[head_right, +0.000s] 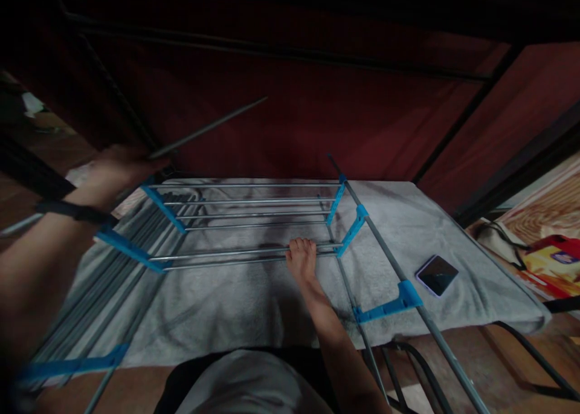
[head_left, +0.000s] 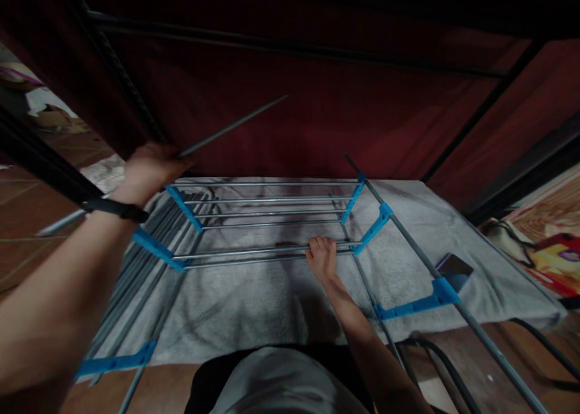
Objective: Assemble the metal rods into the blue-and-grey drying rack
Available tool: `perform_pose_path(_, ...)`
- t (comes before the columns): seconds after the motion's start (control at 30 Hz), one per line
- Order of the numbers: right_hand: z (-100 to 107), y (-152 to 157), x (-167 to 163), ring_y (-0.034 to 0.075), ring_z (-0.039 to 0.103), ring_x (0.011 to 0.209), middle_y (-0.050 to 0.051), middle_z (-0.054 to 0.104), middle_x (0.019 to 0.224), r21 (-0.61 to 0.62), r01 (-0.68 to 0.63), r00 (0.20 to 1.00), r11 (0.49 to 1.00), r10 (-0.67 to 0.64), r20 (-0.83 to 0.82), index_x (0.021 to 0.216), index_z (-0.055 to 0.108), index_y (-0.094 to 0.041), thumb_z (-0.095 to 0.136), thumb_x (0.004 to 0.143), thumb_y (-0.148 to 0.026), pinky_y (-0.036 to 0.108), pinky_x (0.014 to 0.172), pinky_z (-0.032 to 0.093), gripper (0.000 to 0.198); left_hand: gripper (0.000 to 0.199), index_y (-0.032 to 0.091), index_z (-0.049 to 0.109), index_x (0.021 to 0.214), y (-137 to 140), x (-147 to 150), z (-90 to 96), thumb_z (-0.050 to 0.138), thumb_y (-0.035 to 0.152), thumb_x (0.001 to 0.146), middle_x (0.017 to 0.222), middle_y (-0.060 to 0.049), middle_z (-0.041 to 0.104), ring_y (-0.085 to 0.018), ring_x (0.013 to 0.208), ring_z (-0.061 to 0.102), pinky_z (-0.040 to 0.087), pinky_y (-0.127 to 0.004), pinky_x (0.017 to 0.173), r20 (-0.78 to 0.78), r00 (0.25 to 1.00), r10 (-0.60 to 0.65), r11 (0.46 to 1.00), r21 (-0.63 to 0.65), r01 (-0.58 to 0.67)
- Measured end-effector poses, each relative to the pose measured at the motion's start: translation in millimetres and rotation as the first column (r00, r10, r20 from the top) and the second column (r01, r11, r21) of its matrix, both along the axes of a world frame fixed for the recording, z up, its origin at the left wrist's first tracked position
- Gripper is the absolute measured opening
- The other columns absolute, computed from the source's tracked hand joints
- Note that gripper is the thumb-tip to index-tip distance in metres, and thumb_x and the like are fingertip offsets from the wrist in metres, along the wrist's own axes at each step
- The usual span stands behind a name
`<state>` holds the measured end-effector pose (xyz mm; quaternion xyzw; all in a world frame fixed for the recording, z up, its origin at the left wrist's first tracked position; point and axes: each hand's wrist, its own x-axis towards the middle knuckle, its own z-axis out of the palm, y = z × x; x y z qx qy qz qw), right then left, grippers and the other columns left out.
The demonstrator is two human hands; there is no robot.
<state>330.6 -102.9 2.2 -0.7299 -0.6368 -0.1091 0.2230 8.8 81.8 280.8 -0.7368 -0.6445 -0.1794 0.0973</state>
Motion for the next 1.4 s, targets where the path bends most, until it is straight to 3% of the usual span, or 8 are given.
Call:
perform_pose_path(0.1, -1, -1, 1, 0.028, 0.058, 0.097, 0.007, 0.069, 0.095, 0.001, 0.0, 1.0, 1.0, 0.0, 0.006, 0.092, 0.064, -0.026, 0.061, 0.094, -0.018, 0.043, 0.096, 0.037, 0.008, 0.071, 0.003, 0.07, 0.121, -25, 29, -14.3, 0.04, 0.065, 0.102, 0.107, -0.014, 0.072, -0.028, 0.107, 0.068, 0.047, -0.036, 0.089, 0.128, 0.992, 0.006, 0.994, -0.109, 0.008)
perform_pose_path(0.3, -5, 0, 2, 0.026, 0.059, 0.1, 0.005, 0.07, 0.097, -0.028, 0.012, 1.0, 1.0, -0.012, 0.009, 0.095, 0.064, -0.026, 0.056, 0.096, -0.022, 0.042, 0.098, 0.038, 0.01, 0.045, 0.021, 0.074, 0.111, -110, 50, -76.6, 0.042, 0.052, 0.102, 0.095, -0.014, 0.076, -0.032, 0.093, 0.072, 0.048, -0.039, 0.081, -0.068, 0.997, -0.035, 0.998, -0.062, 0.031)
perform_pose_path(0.47, -7, -1, 2, 0.029, 0.06, 0.104, 0.01, 0.073, 0.103, -0.031, 0.015, 0.997, 0.999, -0.017, -0.075, 0.1, 0.07, -0.023, 0.052, 0.094, -0.017, 0.045, 0.102, 0.042, 0.019, 0.035, 0.019, 0.073, 0.099, -153, 50, -124.5, 0.041, 0.033, 0.103, 0.09, -0.014, 0.076, -0.03, 0.091, 0.073, 0.047, -0.038, 0.08, -0.201, 0.934, -0.296, 0.953, -0.128, 0.275)
perform_pose_path(0.57, -9, -4, 3, 0.031, 0.06, 0.117, 0.011, 0.072, 0.125, 0.001, -0.001, 0.988, 1.0, 0.001, -0.152, 0.112, 0.072, -0.025, 0.051, 0.092, -0.014, 0.048, 0.109, 0.042, 0.031, 0.033, 0.02, 0.073, 0.099, -168, 63, -149.4, 0.041, 0.024, 0.102, 0.093, -0.013, 0.077, -0.029, 0.093, 0.074, 0.049, -0.039, 0.082, -0.168, 0.906, -0.388, 0.906, -0.251, 0.342)
perform_pose_path(0.77, -27, -21, 8, 0.035, 0.034, 0.154, 0.008, 0.055, 0.155, 0.238, 0.019, 0.806, 0.971, 0.126, -0.578, 0.131, 0.068, -0.032, 0.06, 0.088, -0.024, 0.055, 0.13, 0.025, 0.044, 0.033, 0.021, 0.072, 0.11, -189, 72, -200.7, 0.04, 0.022, 0.102, 0.096, -0.013, 0.078, -0.028, 0.097, 0.075, 0.051, -0.04, 0.089, -0.054, 0.908, -0.416, 0.824, -0.445, 0.351)
perform_pose_path(0.97, -56, -54, 8, 0.033, 0.019, 0.162, 0.008, 0.041, 0.166, 0.149, 0.044, 0.711, 0.988, 0.074, -0.699, 0.138, 0.061, -0.029, 0.063, 0.085, -0.029, 0.064, 0.132, 0.018, 0.053, 0.034, 0.022, 0.07, 0.119, -198, 43, -249.6, 0.043, 0.021, 0.1, 0.101, -0.01, 0.079, -0.026, 0.102, 0.075, 0.05, -0.038, 0.092, -0.002, 0.925, -0.381, 0.777, -0.543, 0.319)
perform_pose_path(1.13, -63, -67, 3, 0.029, 0.04, 0.153, 0.008, 0.041, 0.165, 0.169, 0.028, 0.635, 0.985, 0.113, -0.764, 0.14, 0.061, -0.03, 0.058, 0.088, -0.025, 0.055, 0.128, 0.035, 0.052, 0.045, 0.017, 0.067, 0.134, -190, 25, -269.9, 0.034, 0.026, 0.105, 0.109, -0.015, 0.079, -0.03, 0.104, 0.075, 0.052, -0.041, 0.093, -0.011, 0.947, -0.322, 0.803, -0.532, 0.267)
perform_pose_path(1.4, -70, -83, 3, 0.03, 0.06, 0.133, 0.013, 0.05, 0.158, 0.076, -0.074, 0.641, 0.994, 0.106, -0.76, 0.13, 0.068, -0.027, 0.058, 0.088, -0.024, 0.054, 0.111, 0.054, 0.043, 0.044, 0.019, 0.073, 0.125, -173, 13, -281.0, 0.035, 0.031, 0.106, 0.118, -0.013, 0.079, -0.031, 0.113, 0.073, 0.051, -0.042, 0.1, 0.047, 0.954, -0.298, 0.826, -0.489, 0.282)
